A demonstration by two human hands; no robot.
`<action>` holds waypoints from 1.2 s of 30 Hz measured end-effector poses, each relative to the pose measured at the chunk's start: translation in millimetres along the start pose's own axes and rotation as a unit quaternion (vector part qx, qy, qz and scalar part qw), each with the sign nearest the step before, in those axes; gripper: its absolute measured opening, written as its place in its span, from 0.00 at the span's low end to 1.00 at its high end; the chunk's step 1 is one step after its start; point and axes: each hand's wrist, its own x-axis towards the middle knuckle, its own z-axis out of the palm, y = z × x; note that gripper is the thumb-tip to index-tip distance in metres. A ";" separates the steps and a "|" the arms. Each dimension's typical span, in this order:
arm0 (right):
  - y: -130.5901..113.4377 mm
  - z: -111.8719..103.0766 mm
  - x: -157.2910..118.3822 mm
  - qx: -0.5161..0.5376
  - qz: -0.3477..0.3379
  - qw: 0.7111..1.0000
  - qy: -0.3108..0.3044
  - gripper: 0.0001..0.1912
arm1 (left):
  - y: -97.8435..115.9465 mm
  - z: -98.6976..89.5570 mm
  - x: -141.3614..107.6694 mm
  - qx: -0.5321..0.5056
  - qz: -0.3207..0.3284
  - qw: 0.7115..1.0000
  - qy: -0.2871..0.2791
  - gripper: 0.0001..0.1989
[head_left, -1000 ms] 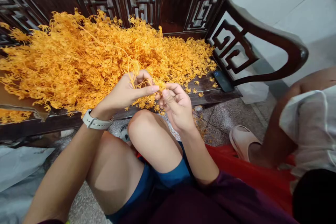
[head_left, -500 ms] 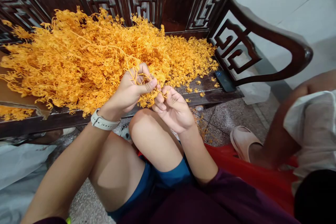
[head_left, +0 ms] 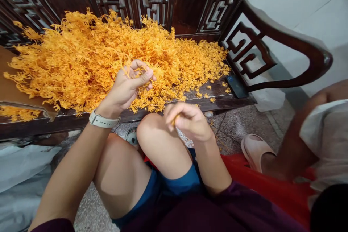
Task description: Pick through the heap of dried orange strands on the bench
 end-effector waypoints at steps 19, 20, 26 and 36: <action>14.2 -8.2 17.1 0.135 0.024 0.951 0.277 0.14 | 4.2 8.3 -6.8 0.118 -0.002 0.982 -0.149 0.15; 14.3 -4.1 17.7 0.088 0.014 0.954 0.285 0.15 | 3.8 9.2 -7.6 0.127 0.001 0.980 -0.152 0.14; 16.8 2.5 21.2 -0.059 0.022 0.944 0.324 0.17 | 0.8 11.5 -8.6 0.146 0.005 0.971 -0.187 0.10; 17.4 4.0 18.9 0.007 0.035 0.949 0.312 0.20 | -4.8 9.6 -9.6 0.153 0.005 0.978 -0.141 0.19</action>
